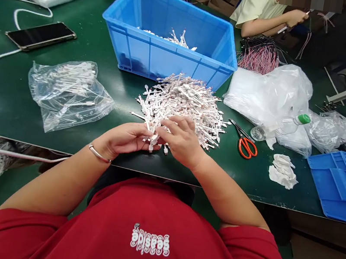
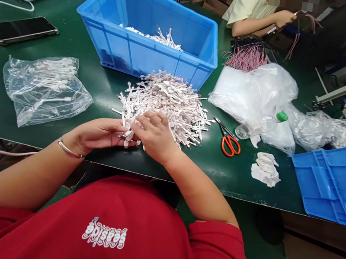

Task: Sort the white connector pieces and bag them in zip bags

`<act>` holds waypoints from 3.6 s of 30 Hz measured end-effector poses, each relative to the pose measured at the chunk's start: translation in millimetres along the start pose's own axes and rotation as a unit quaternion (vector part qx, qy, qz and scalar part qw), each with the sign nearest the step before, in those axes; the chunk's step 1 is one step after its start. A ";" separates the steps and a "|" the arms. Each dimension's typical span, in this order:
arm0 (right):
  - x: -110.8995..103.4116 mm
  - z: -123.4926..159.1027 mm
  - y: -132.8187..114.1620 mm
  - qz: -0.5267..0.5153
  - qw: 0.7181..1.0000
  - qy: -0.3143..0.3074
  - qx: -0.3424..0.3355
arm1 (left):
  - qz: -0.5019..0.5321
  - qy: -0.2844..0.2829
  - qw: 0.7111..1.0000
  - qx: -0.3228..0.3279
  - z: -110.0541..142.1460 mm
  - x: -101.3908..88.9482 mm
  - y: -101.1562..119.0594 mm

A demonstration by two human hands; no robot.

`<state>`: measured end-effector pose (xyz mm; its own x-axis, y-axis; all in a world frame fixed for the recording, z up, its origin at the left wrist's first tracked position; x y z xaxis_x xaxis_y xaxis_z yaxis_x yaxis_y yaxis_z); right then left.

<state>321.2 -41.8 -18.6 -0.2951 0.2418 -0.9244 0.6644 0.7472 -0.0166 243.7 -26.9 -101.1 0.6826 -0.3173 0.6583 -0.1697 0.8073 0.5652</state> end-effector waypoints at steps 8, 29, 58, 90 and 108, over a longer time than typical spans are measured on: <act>10.9 -7.0 -9.0 -0.045 0.998 -0.010 0.041 | -0.074 -0.013 0.997 0.023 5.7 -2.0 -5.6; 48.8 2.1 -8.2 -0.436 0.854 -0.024 0.282 | -0.190 0.187 0.937 0.225 44.8 -27.8 21.6; 71.5 77.6 -65.5 -0.814 0.371 -0.111 0.432 | 0.120 0.066 0.990 -0.043 18.8 20.0 -47.2; 75.0 80.8 -55.7 -0.710 0.539 -0.104 0.442 | 0.121 0.113 0.985 -0.039 15.9 14.6 -51.2; 67.1 97.8 -38.2 -0.706 0.523 -0.010 0.477 | 0.148 0.146 0.978 -0.011 18.1 9.0 -51.6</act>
<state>343.2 -114.6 -117.2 -0.9536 -0.1474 0.2625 -0.1634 -0.4790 -0.8625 245.7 -80.4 -115.3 0.7800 0.0846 0.6201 -0.3778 0.8536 0.3587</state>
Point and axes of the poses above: each hand's wrist, its own z-axis away from the middle knuckle, its own x-axis out of the palm, y = z × x, the point moved 9 cm from there along -z, towards the middle knuckle, and after that the axes turned 7 degrees about -x, right-handed, at the moved point
